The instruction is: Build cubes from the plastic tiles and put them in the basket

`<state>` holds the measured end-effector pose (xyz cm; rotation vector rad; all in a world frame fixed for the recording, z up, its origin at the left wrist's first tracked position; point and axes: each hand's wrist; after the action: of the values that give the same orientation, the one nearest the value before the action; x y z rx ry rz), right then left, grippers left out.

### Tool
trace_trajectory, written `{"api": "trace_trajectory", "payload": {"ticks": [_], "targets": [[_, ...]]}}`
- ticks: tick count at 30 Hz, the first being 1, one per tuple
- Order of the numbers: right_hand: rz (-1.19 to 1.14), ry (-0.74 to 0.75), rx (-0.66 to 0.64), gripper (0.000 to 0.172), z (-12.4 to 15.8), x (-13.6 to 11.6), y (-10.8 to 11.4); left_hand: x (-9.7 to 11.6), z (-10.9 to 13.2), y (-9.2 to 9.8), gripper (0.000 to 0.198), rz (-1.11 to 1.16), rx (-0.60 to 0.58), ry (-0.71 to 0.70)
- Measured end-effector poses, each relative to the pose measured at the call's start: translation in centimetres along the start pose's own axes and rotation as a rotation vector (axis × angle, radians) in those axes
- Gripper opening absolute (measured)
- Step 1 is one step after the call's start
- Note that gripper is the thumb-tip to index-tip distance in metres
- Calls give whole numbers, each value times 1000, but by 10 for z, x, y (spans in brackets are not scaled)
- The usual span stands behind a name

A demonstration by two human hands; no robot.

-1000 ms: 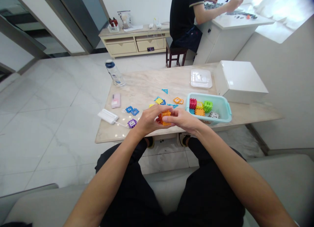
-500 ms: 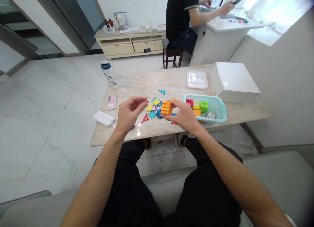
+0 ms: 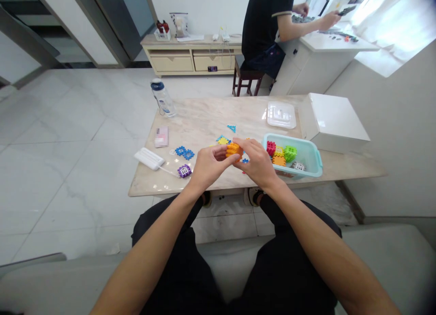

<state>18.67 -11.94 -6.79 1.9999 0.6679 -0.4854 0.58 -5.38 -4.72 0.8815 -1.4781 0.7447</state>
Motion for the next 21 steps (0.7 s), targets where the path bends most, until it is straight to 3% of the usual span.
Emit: {"api": "trace_trajectory", "payload": {"ticks": [7, 12, 21], "targets": [[87, 98, 49, 50, 2, 0, -9, -7, 1, -2, 32, -85, -9, -108], [139, 149, 66, 56, 2, -5, -7, -8, 1, -2, 34, -70, 19, -126], [211, 143, 92, 44, 3, -5, -11, -10, 3, -5, 30, -128, 15, -142]]}}
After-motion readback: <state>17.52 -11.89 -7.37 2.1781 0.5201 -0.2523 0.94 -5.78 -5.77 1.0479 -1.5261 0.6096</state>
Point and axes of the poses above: each hand's wrist, its own z-axis away from the middle knuckle, its own y-axis out of the back of the hand, x = y × z, and after that the axes turned 5 degrees about -y, right-handed
